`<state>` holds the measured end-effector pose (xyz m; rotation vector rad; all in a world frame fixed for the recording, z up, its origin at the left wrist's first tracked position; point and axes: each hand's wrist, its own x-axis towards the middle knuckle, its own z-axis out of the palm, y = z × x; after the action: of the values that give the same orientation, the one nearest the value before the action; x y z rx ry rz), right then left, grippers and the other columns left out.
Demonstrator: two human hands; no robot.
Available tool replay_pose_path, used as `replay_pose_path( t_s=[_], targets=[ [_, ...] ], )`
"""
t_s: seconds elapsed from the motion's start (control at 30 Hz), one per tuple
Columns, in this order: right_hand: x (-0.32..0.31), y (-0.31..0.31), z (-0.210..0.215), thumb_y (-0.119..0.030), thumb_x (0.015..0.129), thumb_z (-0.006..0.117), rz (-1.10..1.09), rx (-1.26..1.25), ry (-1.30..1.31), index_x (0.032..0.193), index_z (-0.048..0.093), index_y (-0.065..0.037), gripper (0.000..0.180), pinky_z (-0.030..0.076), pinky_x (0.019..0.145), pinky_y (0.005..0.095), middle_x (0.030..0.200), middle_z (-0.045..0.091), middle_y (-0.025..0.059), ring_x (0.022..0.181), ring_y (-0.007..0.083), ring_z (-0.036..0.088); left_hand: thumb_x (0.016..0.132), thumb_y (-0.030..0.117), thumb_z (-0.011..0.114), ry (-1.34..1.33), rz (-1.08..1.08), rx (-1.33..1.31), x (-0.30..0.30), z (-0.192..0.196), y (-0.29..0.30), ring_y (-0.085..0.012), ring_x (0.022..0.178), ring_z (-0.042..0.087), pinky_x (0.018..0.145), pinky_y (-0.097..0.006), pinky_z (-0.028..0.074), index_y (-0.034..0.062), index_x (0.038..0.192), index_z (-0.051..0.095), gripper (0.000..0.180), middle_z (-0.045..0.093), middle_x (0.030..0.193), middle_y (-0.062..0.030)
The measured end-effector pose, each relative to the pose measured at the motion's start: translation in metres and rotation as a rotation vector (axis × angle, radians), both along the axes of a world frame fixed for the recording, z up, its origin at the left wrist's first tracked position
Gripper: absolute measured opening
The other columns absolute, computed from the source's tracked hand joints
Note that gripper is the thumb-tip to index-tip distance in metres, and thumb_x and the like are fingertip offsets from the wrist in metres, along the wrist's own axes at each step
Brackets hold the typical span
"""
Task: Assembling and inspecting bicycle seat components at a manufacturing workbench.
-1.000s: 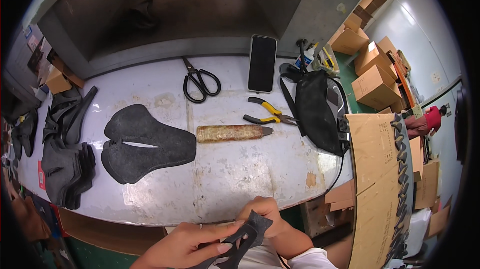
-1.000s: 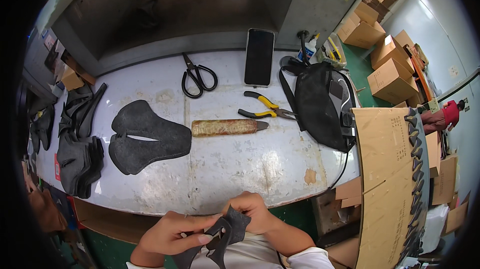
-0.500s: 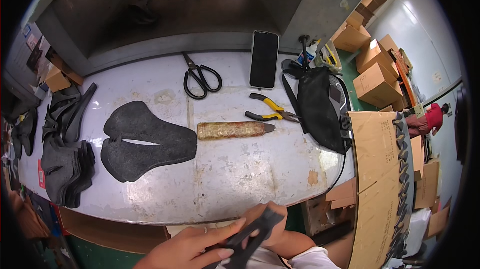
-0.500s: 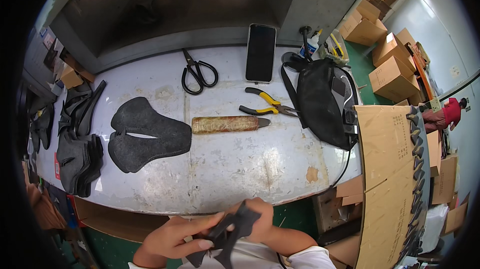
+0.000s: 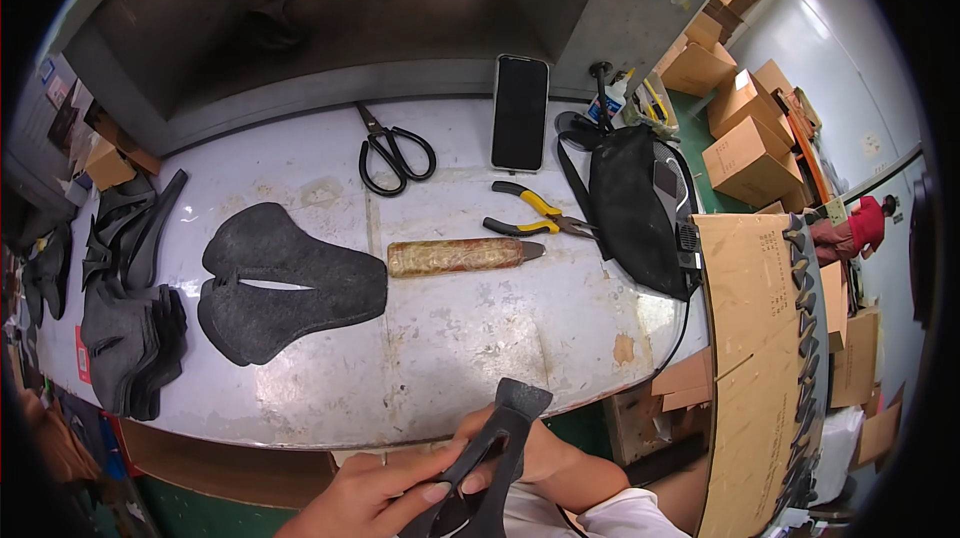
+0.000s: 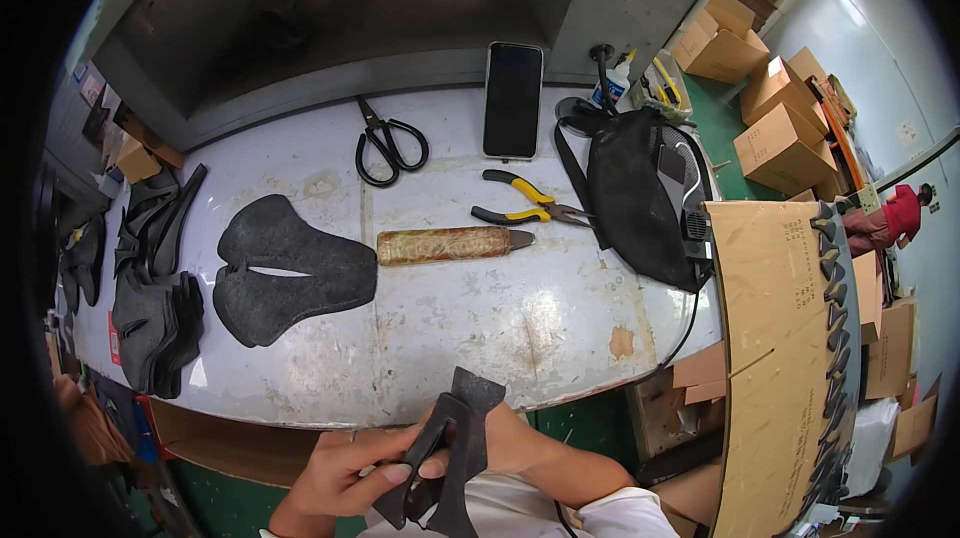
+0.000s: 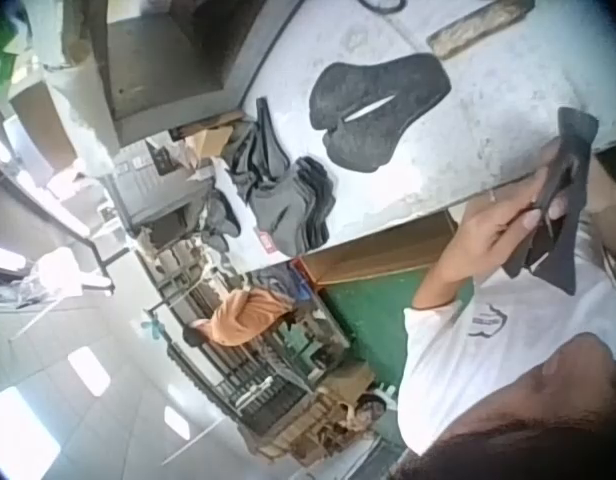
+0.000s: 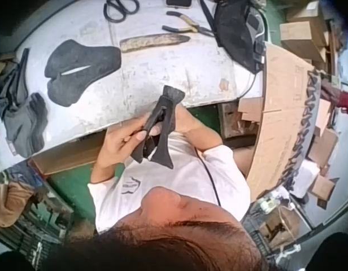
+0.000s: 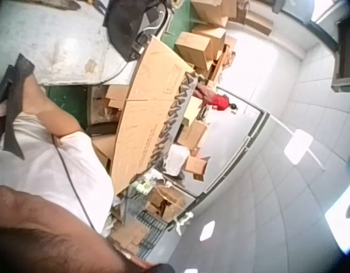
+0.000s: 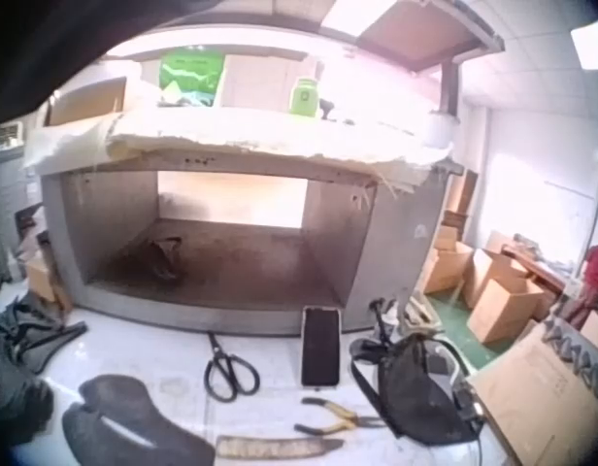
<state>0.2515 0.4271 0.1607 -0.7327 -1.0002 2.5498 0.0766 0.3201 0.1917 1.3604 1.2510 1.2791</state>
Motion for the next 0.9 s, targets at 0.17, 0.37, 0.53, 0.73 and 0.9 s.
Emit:
replay_pose_path(
  t_s=[0.17, 0.37, 0.53, 0.73, 0.9],
  targets=[
    [0.006, -0.006, -0.008, -0.004, 0.076, 0.079, -0.105, 0.066, 0.093, 0.089, 0.067, 0.002, 0.018, 0.053, 0.068, 0.0287, 0.084, 0.070, 0.0117, 0.078, 0.0173, 0.067, 0.083, -0.004, 0.066, 0.120, -0.106, -0.027, -0.007, 0.012, 0.001, -0.0144, 0.059, 0.059, 0.055, -0.027, 0.047, -0.0044, 0.122, 0.062, 0.040, 0.063, 0.071, -0.0105],
    [0.008, -0.009, -0.014, -0.006, 0.079, 0.079, -0.125, 0.078, 0.105, 0.097, 0.066, 0.002, 0.024, 0.053, 0.076, 0.0282, 0.093, 0.071, 0.0094, 0.086, 0.0142, 0.066, 0.082, -0.003, 0.068, 0.163, -0.060, -0.120, -0.001, 0.020, 0.002, -0.0137, 0.059, 0.059, 0.056, -0.027, 0.047, -0.0022, 0.123, 0.062, 0.042, 0.064, 0.073, -0.0095],
    [0.017, 0.008, -0.017, -0.005, 0.068, 0.087, 0.115, 0.293, 0.043, 0.088, 0.064, 0.001, 0.031, 0.053, 0.066, 0.0279, 0.079, 0.067, 0.0074, 0.078, 0.0151, 0.066, 0.082, -0.001, 0.069, 0.004, -0.082, -0.132, -0.006, 0.005, -0.001, -0.0154, 0.068, 0.066, 0.062, -0.026, 0.051, -0.0012, 0.127, 0.059, 0.047, 0.070, 0.085, -0.0122],
    [0.004, 0.007, -0.017, -0.003, 0.070, 0.084, 0.277, -0.092, 0.297, 0.104, 0.061, 0.003, 0.042, 0.055, 0.071, 0.0334, 0.086, 0.069, 0.0134, 0.080, 0.0212, 0.068, 0.081, 0.005, 0.071, -0.048, 0.041, 0.015, -0.002, -0.011, -0.009, -0.0198, 0.083, 0.070, 0.074, -0.028, 0.053, -0.0070, 0.127, 0.056, 0.050, 0.070, 0.101, -0.0205],
    [-0.002, -0.001, -0.021, -0.019, 0.069, 0.087, 0.279, -0.184, 0.139, 0.115, 0.063, 0.001, 0.056, 0.049, 0.086, 0.0289, 0.103, 0.068, 0.0076, 0.096, 0.0142, 0.062, 0.082, 0.004, 0.068, -0.203, 0.102, -0.188, 0.003, -0.004, -0.013, -0.0182, 0.100, 0.064, 0.087, -0.028, 0.049, -0.0071, 0.129, 0.054, 0.050, 0.067, 0.112, -0.0177]
  ],
)
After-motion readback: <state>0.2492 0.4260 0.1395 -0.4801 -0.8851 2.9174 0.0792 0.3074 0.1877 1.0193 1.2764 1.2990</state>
